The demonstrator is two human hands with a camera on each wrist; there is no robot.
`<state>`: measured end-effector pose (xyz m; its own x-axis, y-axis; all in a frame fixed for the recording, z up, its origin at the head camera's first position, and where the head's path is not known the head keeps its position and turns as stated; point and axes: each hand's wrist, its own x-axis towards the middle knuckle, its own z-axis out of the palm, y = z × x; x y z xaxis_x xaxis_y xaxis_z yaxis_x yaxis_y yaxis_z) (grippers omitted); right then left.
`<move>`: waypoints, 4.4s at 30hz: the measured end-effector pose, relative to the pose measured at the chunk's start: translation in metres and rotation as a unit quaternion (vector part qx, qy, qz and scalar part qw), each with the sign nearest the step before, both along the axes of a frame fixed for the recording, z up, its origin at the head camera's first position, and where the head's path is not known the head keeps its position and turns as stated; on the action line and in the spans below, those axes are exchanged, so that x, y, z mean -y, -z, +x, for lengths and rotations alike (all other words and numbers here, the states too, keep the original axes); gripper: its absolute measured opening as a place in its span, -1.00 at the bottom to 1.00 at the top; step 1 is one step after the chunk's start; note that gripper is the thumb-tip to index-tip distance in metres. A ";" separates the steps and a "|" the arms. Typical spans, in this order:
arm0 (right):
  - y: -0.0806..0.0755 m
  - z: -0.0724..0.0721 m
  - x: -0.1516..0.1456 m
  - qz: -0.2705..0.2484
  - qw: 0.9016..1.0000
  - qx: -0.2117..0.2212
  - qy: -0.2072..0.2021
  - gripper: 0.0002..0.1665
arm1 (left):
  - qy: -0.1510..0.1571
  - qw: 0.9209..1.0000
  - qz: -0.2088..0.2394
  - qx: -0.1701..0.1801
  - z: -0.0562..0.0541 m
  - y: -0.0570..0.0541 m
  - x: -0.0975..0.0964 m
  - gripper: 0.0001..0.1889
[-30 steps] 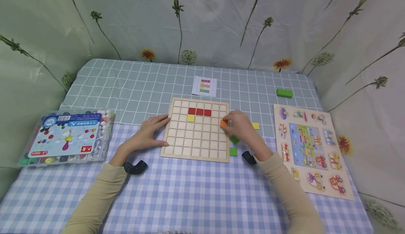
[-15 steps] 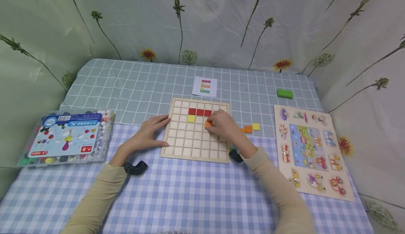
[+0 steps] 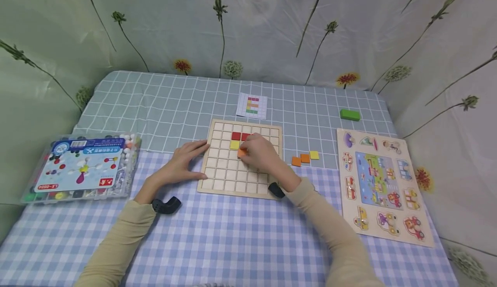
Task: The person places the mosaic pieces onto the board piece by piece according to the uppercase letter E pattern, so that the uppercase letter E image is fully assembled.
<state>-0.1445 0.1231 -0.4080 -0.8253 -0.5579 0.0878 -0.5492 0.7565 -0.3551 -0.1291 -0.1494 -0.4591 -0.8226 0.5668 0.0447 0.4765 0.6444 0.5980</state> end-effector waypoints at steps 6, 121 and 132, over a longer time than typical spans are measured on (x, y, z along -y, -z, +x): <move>0.004 -0.001 0.006 0.000 1.000 -0.008 -0.008 -0.82 | -0.002 1.000 -0.006 -0.002 -0.001 0.000 0.000 -0.02; -0.007 0.021 -0.068 0.024 0.995 0.015 0.091 -0.67 | 0.001 1.000 -0.003 -0.006 0.002 0.001 0.000 -0.02; -0.006 0.014 -0.035 0.014 0.997 0.024 0.067 -0.68 | 0.004 1.000 -0.001 -0.009 0.000 0.002 0.001 -0.02</move>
